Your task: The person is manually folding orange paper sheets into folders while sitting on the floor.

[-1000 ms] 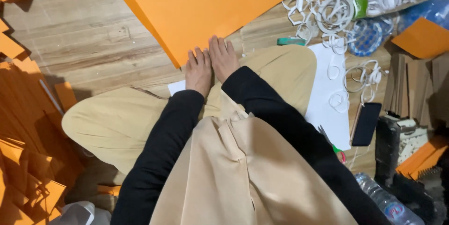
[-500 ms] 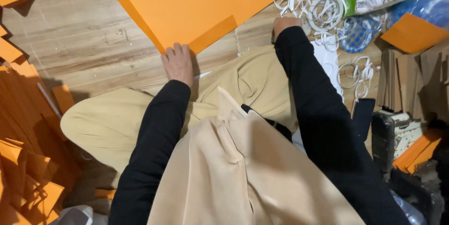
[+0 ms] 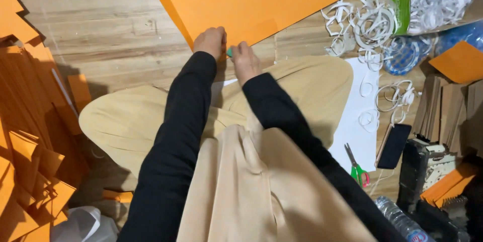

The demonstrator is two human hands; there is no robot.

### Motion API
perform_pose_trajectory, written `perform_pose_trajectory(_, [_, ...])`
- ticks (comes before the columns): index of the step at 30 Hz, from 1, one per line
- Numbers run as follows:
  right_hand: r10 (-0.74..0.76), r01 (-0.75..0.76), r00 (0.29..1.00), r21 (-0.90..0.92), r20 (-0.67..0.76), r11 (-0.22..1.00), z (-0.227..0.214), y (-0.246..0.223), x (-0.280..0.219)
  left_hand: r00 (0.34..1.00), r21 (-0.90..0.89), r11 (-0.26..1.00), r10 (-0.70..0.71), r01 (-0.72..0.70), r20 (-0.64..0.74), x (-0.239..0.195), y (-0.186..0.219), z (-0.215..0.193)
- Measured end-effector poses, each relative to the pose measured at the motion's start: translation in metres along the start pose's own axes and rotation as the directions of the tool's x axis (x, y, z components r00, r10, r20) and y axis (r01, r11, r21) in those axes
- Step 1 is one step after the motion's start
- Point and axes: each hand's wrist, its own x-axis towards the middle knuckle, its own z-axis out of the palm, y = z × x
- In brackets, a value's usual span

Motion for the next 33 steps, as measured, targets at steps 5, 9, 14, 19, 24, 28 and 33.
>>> perform_pose_trajectory(5, [0.014, -0.078, 0.962, -0.225, -0.273, 0.971, -0.022, 0.05, 0.037, 0.999, 0.01, 0.999, -0.032, 0.032, 0.019, 0.0, -0.004, 0.003])
perform_pose_trajectory(9, [0.031, -0.133, 0.904, -0.212, -0.427, 0.968, -0.044, 0.069, 0.052, 0.978, -0.231, 0.951, -0.207, 0.205, 0.016, -0.005, 0.003, -0.018])
perform_pose_trajectory(14, [-0.403, 0.086, 0.859, -0.687, -0.315, 0.721, 0.101, 0.087, 0.037, 0.992, -0.088, 0.996, -0.024, 0.035, 0.122, -0.016, 0.008, -0.026])
perform_pose_trajectory(19, [-0.441, 0.279, 0.871, -0.522, -0.215, 0.806, 0.072, 0.009, -0.002, 0.994, -0.105, 0.993, -0.044, 0.054, 0.097, -0.008, 0.004, -0.023])
perform_pose_trajectory(24, [-0.249, 0.22, 0.967, -0.334, -0.045, 0.916, 0.025, 0.025, 0.007, 0.997, -0.138, 0.988, -0.069, 0.072, 0.031, -0.023, 0.01, -0.027])
perform_pose_trajectory(28, [-0.092, 0.105, 0.99, 0.126, -0.108, 0.986, -0.012, 0.042, 0.024, 0.995, -0.151, 0.984, -0.086, 0.091, 0.041, -0.014, 0.002, -0.015])
perform_pose_trajectory(33, [-0.219, 0.184, 0.963, -0.208, -0.158, 0.961, 0.001, 0.024, 0.038, 0.996, -0.162, 0.983, -0.088, 0.091, 0.027, -0.005, -0.004, -0.003])
